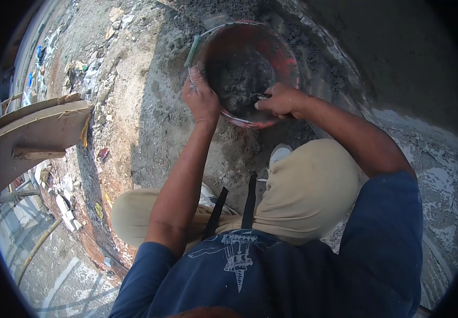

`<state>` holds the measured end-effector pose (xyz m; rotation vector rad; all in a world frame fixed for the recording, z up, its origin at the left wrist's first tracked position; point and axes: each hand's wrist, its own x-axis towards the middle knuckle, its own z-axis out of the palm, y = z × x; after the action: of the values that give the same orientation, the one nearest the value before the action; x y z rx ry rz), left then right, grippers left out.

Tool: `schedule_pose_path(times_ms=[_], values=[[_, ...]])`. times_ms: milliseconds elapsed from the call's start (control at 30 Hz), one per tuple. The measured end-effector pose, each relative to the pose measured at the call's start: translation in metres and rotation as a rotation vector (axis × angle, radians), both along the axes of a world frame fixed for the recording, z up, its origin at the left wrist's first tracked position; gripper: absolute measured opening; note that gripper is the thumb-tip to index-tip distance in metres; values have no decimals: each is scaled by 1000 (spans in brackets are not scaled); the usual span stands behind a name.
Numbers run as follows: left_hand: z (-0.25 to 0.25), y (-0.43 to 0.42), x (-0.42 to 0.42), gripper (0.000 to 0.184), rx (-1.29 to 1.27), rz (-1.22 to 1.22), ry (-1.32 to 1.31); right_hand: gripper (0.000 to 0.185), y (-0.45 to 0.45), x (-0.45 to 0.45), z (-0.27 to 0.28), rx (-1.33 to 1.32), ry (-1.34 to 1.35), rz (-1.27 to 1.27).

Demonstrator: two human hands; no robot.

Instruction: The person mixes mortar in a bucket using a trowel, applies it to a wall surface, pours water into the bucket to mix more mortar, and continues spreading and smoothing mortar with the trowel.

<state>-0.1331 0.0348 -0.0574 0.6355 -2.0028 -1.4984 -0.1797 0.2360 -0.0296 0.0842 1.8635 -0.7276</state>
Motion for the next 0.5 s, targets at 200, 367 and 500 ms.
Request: schedule_pose_path(times_ms=[200,367,500], values=[[17,1,8,48,4,-77,-135,32,-6,-49,61,224,845,586],[18,7,6,47,-48,-47,-130,21,-43,-20,38,216,1055,785],[13,-6,12,47,-14,-11,-129,16,-15,-12,71,145,1024,811]])
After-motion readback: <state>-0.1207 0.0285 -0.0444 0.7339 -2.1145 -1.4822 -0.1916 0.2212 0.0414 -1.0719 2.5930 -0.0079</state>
